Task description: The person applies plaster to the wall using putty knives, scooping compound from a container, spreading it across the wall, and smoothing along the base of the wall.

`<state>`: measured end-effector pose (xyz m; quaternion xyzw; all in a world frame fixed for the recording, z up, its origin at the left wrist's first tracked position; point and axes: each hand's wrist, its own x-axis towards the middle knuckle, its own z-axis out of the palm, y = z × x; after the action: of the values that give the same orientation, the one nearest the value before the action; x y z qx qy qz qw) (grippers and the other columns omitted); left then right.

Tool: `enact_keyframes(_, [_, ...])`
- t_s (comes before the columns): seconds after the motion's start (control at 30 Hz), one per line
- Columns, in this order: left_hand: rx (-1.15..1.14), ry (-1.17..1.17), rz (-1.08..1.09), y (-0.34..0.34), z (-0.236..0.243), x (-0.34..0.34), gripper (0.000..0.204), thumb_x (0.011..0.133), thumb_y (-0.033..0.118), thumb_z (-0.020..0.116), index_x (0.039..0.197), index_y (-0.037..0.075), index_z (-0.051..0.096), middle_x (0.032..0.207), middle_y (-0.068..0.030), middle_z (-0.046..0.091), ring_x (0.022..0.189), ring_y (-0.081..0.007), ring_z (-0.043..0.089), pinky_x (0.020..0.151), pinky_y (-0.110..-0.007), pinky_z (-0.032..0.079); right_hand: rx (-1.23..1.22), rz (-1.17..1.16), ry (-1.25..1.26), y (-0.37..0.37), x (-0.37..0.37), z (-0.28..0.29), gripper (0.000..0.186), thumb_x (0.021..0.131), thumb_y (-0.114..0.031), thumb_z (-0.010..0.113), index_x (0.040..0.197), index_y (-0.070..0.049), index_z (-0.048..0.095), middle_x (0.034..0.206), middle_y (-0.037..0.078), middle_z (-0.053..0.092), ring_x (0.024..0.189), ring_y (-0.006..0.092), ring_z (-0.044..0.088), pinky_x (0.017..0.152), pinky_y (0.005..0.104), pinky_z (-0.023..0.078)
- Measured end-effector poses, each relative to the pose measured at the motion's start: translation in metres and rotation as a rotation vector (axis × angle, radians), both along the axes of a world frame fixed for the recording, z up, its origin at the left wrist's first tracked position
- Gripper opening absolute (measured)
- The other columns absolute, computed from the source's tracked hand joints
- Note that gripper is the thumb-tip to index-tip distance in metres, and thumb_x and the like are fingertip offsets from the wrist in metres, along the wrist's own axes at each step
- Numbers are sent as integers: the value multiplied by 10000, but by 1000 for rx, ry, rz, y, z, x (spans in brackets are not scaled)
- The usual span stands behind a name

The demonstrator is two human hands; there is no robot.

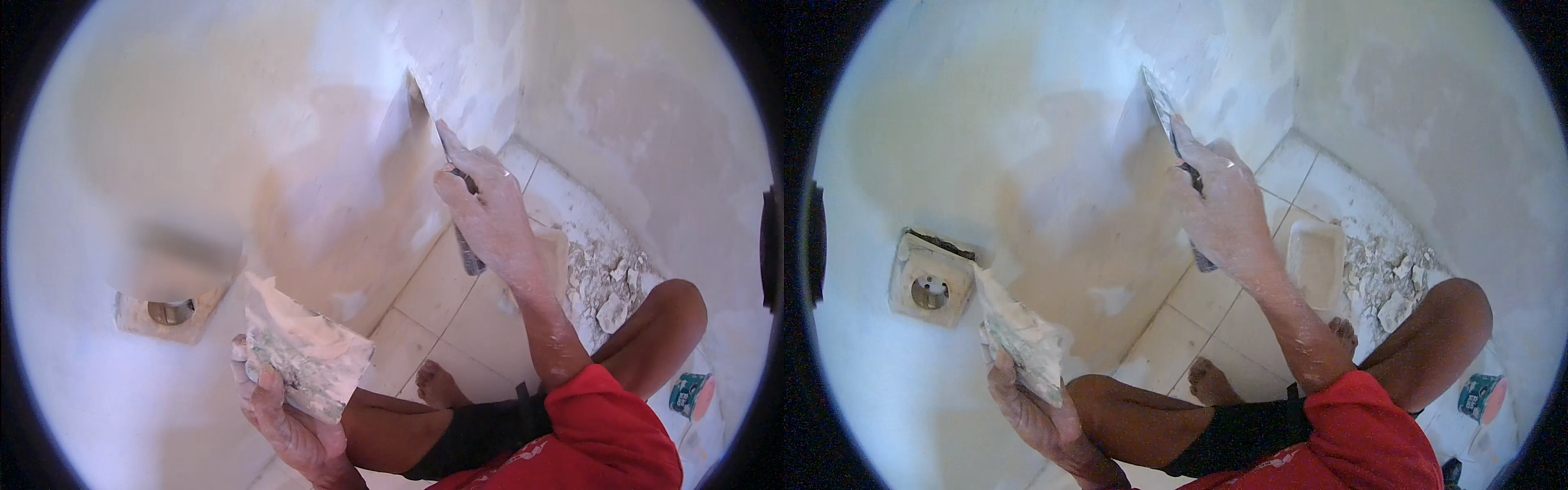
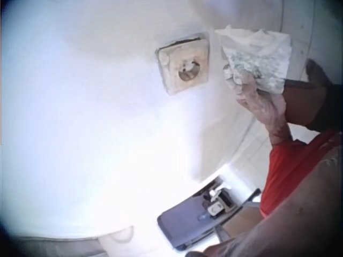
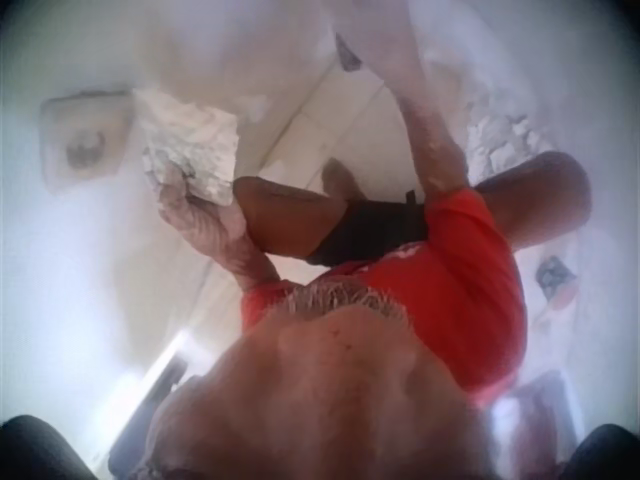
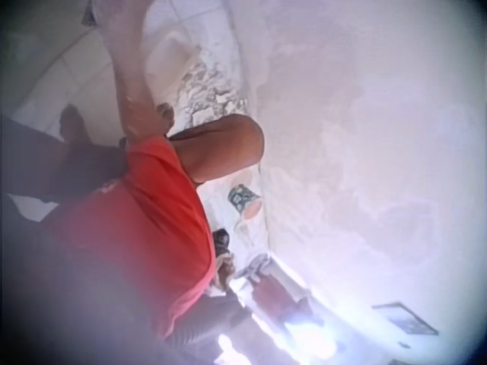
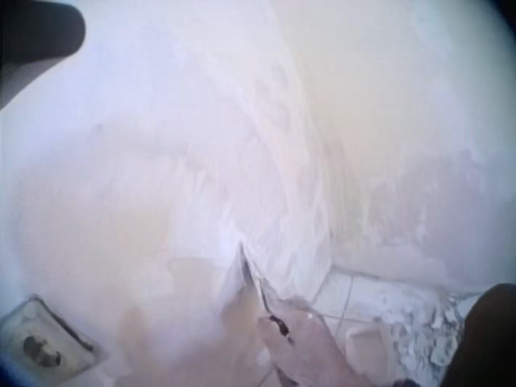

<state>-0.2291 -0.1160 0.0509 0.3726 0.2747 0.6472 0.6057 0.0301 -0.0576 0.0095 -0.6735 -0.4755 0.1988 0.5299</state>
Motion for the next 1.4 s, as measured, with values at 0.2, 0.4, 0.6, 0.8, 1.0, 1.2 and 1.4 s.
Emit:
enact_keyframes(0.2, [-29,-125,36,-9,8,-12,425,981,90,509,1351,-92,404,1306,-246,547,1194,-318,563,1014,-453,505,214,-25,-33,17,-54,-24,602,927,-140,589,1473,-2,379,929,143,523,828,214,534,774,334,480])
enact_keyframes(0.4, [21,-157,-45,-5,-2,-18,422,986,66,475,1370,-81,383,1340,-263,519,1217,-350,549,1035,-497,501,113,140,36,-28,-92,-54,601,934,-117,587,1481,-7,365,922,154,530,841,239,533,769,337,480])
enact_keyframes(0.6, [-34,-348,-32,-7,-2,-20,454,982,48,469,1408,-61,355,1378,-271,484,1230,-362,537,1028,-489,500,214,-70,54,-2,-18,-22,563,912,-141,618,1442,-43,454,864,55,528,818,134,510,685,271,431])
enact_keyframes(0.8, [-6,-223,-57,-3,-1,-20,453,981,51,470,1409,-58,368,1372,-269,496,1227,-358,544,1036,-495,495,137,2,174,11,-6,-5,521,892,-172,636,1384,-40,528,829,5,505,736,71,480,668,246,415])
enact_keyframes(1.0, [-14,-206,-17,-6,0,-17,439,986,69,468,1396,-61,382,1345,-269,522,1197,-357,570,1019,-498,515,163,91,21,-10,-42,-21,553,885,-171,632,1405,-38,499,825,58,512,746,138,503,678,283,431])
enact_keyframes(1.2, [-60,-204,3,-9,2,-12,423,989,84,468,1377,-68,399,1330,-270,533,1185,-355,581,990,-501,537,-49,278,69,-43,-56,-25,583,858,-149,629,1416,-56,488,890,202,570,842,308,592,808,407,487])
enact_keyframes(1.4, [-22,-171,25,-9,5,-7,434,973,73,490,1371,-71,399,1310,-266,547,1141,-350,605,980,-490,545,177,43,35,-6,-26,-18,574,872,-126,626,1421,-45,477,921,187,552,779,295,568,745,421,474])
